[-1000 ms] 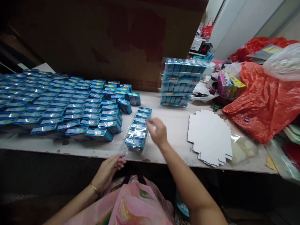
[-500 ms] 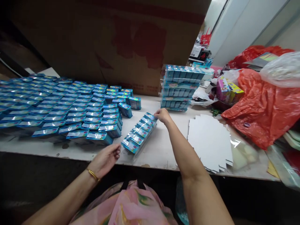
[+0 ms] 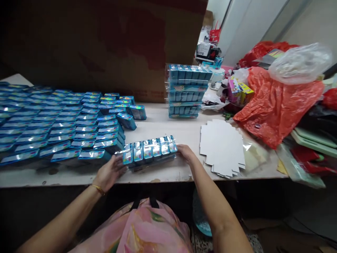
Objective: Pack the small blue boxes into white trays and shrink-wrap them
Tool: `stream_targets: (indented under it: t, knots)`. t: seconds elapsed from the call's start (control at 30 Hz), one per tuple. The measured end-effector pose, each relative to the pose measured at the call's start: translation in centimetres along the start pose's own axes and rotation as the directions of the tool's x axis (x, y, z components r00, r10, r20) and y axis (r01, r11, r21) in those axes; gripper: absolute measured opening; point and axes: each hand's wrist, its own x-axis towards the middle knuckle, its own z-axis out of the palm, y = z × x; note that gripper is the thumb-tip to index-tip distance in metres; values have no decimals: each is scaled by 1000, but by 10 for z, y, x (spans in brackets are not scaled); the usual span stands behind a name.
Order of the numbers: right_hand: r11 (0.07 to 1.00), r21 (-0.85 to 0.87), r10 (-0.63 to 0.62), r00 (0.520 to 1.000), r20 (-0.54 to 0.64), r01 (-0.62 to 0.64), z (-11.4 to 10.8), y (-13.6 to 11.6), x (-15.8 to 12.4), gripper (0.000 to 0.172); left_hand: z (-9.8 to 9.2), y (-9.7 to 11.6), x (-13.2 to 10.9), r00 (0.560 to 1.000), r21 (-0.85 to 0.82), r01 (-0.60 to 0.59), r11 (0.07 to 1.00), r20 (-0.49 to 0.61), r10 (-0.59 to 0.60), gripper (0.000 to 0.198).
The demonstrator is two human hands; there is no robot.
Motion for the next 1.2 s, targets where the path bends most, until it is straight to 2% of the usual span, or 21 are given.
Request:
stream_targets:
  t: [0.07,0.13,0.3,0.5,0.67,0.73,0.83,0.93,1.0,1.1,1.2]
  knots:
    - [997,-72,-34,998,58,38,2,1,0,28,-5,-13,0,999,2,41,999,1,-41,25]
    - [992,-104,-66,994,92,76,2,2,-1,29,-8,-18,2,999,29,30,999,15,-30,22]
    - [977,-192,-83,994,72,96,2,7,0,30,-11,-13,8,1000,89,1,996,20,-3,26]
    - [944,-314,-86,995,54,98,4,6,-1,23,-17,-12,14,998,94,28,995,59,-34,28]
    - [897,-406,-163,985,63,175,4,5,1,19,-23,-15,18,995,85,14,996,99,-22,29]
    - [883,-429,-178,982,67,190,4,8,2,19,-23,-15,18,994,79,13,997,106,-21,28]
    - [907,-392,-134,988,74,152,2,6,2,19,-19,-10,13,994,93,23,995,101,-33,31]
    - [974,-213,-68,996,60,80,-3,-9,-3,26,-11,2,2,997,111,-39,993,66,31,45]
    - [991,-107,-85,996,8,86,-6,-26,-7,32,-6,14,-3,993,142,-112,984,43,107,47]
    - [979,-120,-174,981,-89,163,-5,-54,-11,30,-4,31,-5,981,263,-192,946,35,190,41]
    - [969,-154,-215,966,-142,193,0,-73,-10,23,-3,47,-2,973,352,-229,907,72,218,37]
